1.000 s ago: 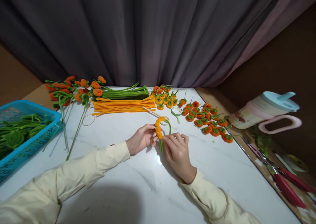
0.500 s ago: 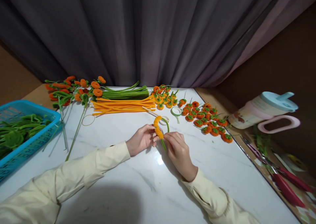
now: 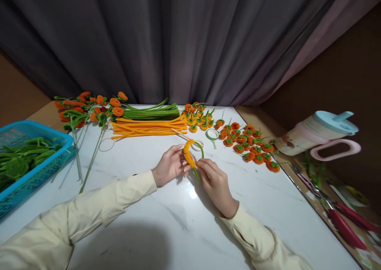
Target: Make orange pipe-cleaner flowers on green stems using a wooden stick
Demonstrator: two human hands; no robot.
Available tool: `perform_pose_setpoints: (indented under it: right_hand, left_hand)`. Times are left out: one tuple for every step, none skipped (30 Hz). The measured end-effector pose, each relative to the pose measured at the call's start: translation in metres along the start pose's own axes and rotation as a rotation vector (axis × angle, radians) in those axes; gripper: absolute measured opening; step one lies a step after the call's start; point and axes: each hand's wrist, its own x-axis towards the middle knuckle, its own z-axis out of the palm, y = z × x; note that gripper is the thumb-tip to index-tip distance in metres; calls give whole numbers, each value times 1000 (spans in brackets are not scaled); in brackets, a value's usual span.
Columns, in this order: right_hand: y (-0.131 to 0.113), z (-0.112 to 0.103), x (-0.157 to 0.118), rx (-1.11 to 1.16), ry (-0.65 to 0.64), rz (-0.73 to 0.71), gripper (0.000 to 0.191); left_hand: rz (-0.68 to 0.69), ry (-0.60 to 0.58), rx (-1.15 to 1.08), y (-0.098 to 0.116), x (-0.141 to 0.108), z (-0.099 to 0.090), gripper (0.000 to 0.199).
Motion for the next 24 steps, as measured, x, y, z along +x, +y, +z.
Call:
perform_pose_setpoints:
  right_hand:
    - [0,0,0,4,1,-2,16]
    - [0,1,-1,11,1,-4,15]
    - [0,0,-1,24,-1,-6,15]
    - [1,0,-1,39,-7,-12,16]
    - [1,0,-1,52,-19,-20,17]
    - [2,-1,0,61,-34,-33,19]
    - [3,-2,0,65,-49,-48,22]
    - [4,-2,-1,64,-59,-66,24]
    - [5,-3,-1,60,-61,-82,25]
    - [5,-3,-2,55,-60,-96,26]
    - [5,-3,-3,51,-59,-108,27]
    - [5,-2,-3,47,-60,-117,27]
    - [5,-2,-4,41,-66,-124,27]
    - [4,-1,-5,33,-76,-129,27]
    - [3,-1,-6,25,-86,-131,26]
    - [2,0,-6,18,-94,-132,26]
    - [1,0,-6,12,-98,-130,25]
    - [0,1,-6,9,-99,-127,24]
    - [-1,1,-6,9,-99,-123,23]
    - [-1,1,-6,14,-97,-120,23]
    - [-2,2,-6,20,-97,-118,22]
    - [-2,2,-6,25,-96,-117,21]
    - [-2,2,-6,26,-95,-116,21]
    - [-3,2,-6,23,-94,-117,20]
  left_hand:
    - [6,9,23,0,0,0,29]
    - [10,19,44,-1,0,1,28]
    - [14,28,60,-1,0,1,27]
    - [20,39,70,-2,0,1,27]
    - [27,53,75,-2,1,1,27]
    - [35,66,79,-3,1,1,27]
    - [42,78,84,-3,1,1,27]
    - [50,87,90,-3,1,1,27]
    - [58,93,99,-3,0,1,27]
    - [65,94,108,-4,0,1,27]
    - [70,93,117,-4,0,1,27]
    - [69,94,125,-4,-1,1,28]
    - [62,98,130,-4,-1,1,29]
    - [47,106,129,-4,-2,1,30]
    - [27,117,119,-4,-2,1,31]
    - [2,130,99,-5,-2,1,31]
    - [-23,142,69,-5,-2,1,31]
    - [-47,153,32,-5,-2,1,31]
    - [-65,161,-7,-4,-1,1,30]
    - [-78,167,-43,-4,-1,1,28]
    - [-87,169,-69,-4,-1,0,27]
    - [-90,170,-87,-4,-1,1,26]
    - [-92,169,-94,-4,0,1,25]
    - [-93,168,-91,-5,0,1,26]
